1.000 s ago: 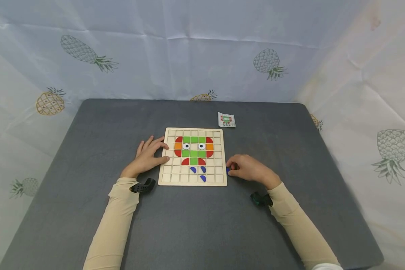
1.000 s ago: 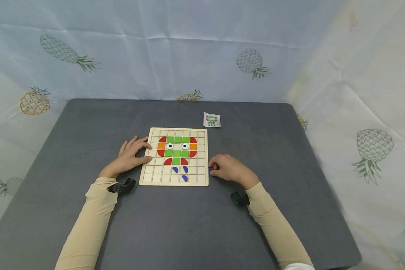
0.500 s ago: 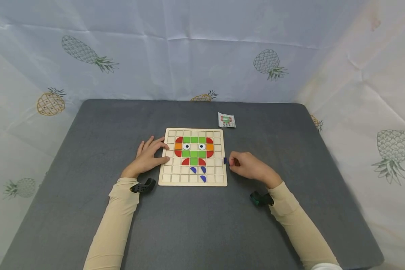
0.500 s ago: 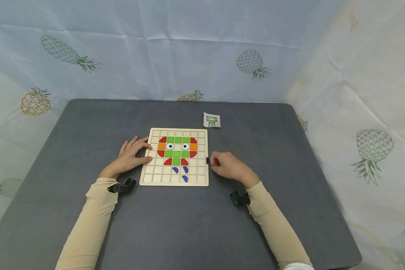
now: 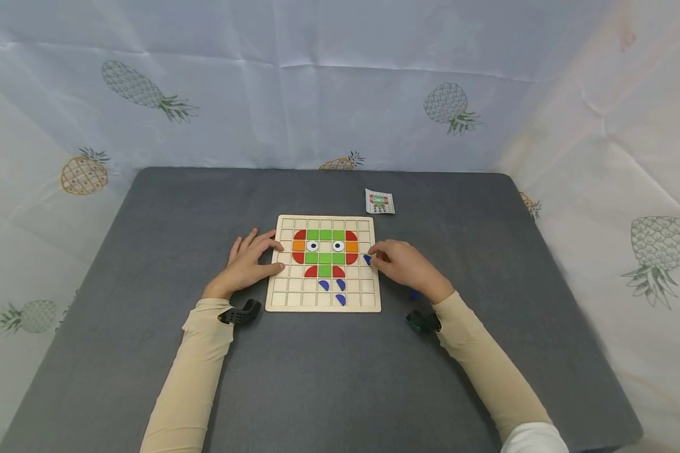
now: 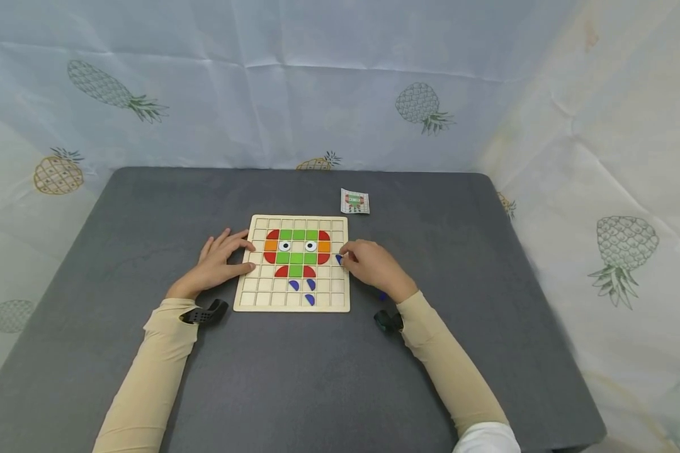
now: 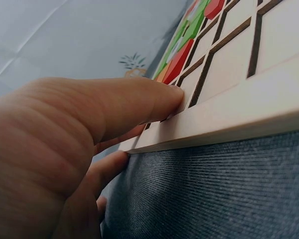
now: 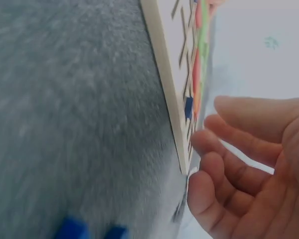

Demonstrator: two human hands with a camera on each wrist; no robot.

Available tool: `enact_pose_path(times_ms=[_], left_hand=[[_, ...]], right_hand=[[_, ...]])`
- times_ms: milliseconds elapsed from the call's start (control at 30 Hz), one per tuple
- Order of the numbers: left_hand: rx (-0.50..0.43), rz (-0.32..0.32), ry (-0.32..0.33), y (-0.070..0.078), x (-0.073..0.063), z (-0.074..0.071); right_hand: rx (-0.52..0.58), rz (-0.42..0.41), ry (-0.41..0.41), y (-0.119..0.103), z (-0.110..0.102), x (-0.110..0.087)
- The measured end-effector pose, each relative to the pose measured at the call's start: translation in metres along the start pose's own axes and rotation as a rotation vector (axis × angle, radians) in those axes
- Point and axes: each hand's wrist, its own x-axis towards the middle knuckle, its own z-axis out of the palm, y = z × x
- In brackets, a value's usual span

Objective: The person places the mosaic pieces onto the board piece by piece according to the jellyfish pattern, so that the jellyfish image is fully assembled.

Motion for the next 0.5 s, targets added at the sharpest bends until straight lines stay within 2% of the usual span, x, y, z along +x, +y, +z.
enact_pose_path(times_ms=[233, 500], left_hand=[[0.005, 0.002, 0.000, -0.0019, 0.0009, 0.0020], [0.010, -0.006, 0.000, -0.0001, -0.0005, -0.0005]], right_hand=[[-0.076, 0.011, -0.010, -0.0049, 0.0092, 0.0100], [0.002, 0.004, -0.062, -0.0107, 0.0074, 0.0119]])
